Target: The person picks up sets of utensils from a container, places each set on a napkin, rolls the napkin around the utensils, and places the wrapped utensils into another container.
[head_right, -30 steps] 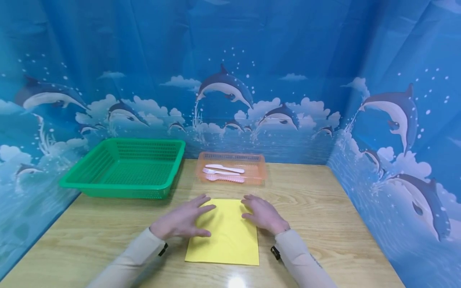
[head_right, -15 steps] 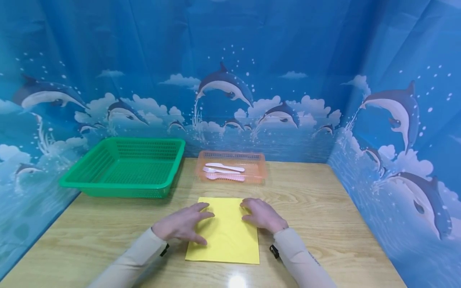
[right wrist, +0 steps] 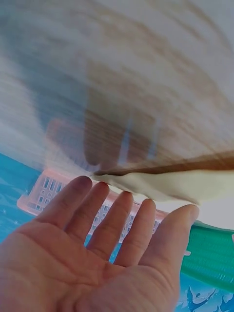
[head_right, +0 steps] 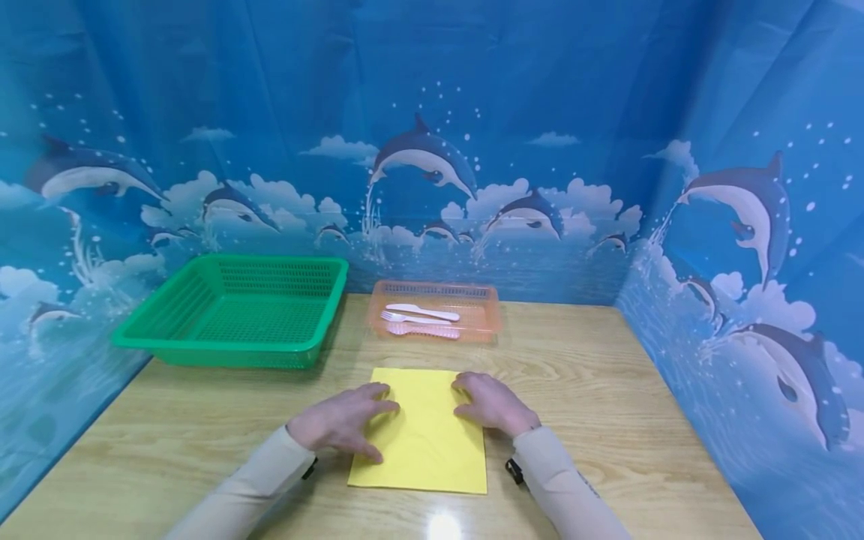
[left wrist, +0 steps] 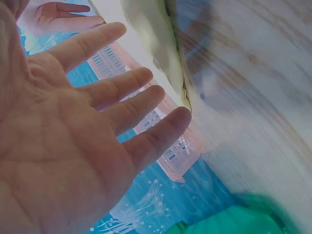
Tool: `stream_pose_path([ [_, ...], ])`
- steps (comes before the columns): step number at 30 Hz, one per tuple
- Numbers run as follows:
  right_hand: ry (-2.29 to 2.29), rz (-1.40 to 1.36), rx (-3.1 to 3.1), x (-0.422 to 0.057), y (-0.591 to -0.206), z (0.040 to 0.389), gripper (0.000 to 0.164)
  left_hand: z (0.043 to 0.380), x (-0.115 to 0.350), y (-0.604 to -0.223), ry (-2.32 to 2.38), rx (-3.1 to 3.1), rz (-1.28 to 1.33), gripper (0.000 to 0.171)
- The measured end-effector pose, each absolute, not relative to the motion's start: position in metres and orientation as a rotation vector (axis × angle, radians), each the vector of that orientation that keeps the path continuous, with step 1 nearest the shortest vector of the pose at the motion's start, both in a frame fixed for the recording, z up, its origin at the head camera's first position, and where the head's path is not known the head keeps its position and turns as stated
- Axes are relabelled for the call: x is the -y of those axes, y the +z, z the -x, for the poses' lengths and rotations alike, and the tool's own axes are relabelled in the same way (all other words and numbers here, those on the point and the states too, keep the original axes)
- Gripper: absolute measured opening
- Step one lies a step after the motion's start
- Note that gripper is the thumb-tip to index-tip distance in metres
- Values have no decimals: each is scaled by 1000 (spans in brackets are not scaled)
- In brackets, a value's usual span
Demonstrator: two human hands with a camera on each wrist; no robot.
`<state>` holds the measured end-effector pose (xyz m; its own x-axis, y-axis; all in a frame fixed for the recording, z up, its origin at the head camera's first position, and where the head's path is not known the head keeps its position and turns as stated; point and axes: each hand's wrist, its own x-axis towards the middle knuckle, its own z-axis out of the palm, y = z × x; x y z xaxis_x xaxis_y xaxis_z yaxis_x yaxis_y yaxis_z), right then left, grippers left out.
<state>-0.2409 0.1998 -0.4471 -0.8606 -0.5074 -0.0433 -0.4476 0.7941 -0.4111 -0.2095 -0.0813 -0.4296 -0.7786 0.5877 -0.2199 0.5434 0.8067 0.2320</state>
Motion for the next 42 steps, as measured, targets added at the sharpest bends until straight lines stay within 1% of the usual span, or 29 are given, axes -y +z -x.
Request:
stream_pose_path([
  [9,-613,745,-2798,-198,-448,242,49,209,82,-428,241,-2685,-837,78],
  [18,-544,791,-2881,-201,-449,242,39,212,80,-424,272,-2646,-840,71],
  [24,-522,816,-2899,-201,-452,240,34,215,84,-426,279,-2637,-814,69],
  [30,-522,714,-2930,-202,-453,237,31,219,87,-425,303,-2634,-798,70],
  [36,-558,653,-2950,-201,-453,234,30,221,85,-425,259,-2652,-798,75],
  [42,-550,609,-2952,-199,-450,233,29,223,82,-428,284,-2691,-788,67],
])
